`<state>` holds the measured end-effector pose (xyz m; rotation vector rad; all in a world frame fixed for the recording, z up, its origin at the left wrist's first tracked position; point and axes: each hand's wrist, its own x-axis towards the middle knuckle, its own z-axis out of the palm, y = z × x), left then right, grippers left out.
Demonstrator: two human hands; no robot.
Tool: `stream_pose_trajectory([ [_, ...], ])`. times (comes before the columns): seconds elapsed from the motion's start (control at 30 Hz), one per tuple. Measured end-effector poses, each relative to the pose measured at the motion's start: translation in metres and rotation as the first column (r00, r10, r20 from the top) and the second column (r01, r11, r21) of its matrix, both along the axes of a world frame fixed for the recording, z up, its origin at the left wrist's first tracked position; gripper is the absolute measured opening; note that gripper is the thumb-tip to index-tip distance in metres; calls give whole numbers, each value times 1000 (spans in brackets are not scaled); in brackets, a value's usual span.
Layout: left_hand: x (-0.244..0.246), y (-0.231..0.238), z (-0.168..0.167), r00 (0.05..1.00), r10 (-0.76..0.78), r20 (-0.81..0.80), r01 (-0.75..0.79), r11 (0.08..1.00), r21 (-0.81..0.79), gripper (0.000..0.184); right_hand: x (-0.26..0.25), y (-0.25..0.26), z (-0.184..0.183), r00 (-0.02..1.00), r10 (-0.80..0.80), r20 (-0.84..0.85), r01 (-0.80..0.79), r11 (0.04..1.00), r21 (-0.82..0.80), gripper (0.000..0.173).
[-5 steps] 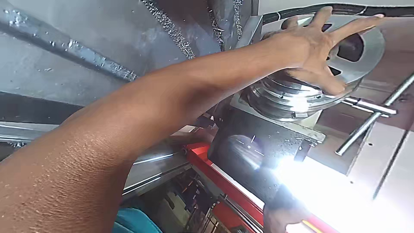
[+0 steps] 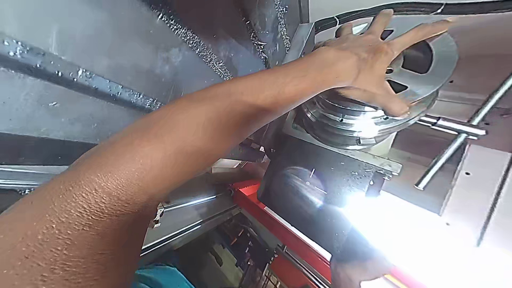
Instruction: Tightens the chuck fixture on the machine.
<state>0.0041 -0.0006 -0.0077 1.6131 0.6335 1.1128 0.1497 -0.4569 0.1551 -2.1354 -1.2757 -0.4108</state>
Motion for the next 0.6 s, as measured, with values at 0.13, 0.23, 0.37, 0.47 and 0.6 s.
stream_pose_trajectory([
  [0.13, 1, -2, -7, 1000, 18, 18, -18, 999, 42, 138, -67, 72, -4, 853, -488, -185, 517, 839, 171, 26],
  [0.23, 0, -8, -13, 998, 53, 15, -54, 996, 67, 135, 5, 6, -1, 999, -23, -25, 25, 997, 78, 38],
  [0.37, -5, -12, -19, 997, 77, 22, -79, 990, 118, 136, 21, -3, 3, 998, -64, -8, 64, 997, 36, 33],
  [0.47, -9, -14, -22, 997, 71, 23, -73, 986, 153, 137, 24, -6, 4, 998, -56, -39, 57, 998, 21, 38],
  [0.6, -14, -16, -22, 997, 80, -17, -77, 985, 156, 136, 33, -12, 4, 998, 0, -62, 1, 1000, 22, 43],
])
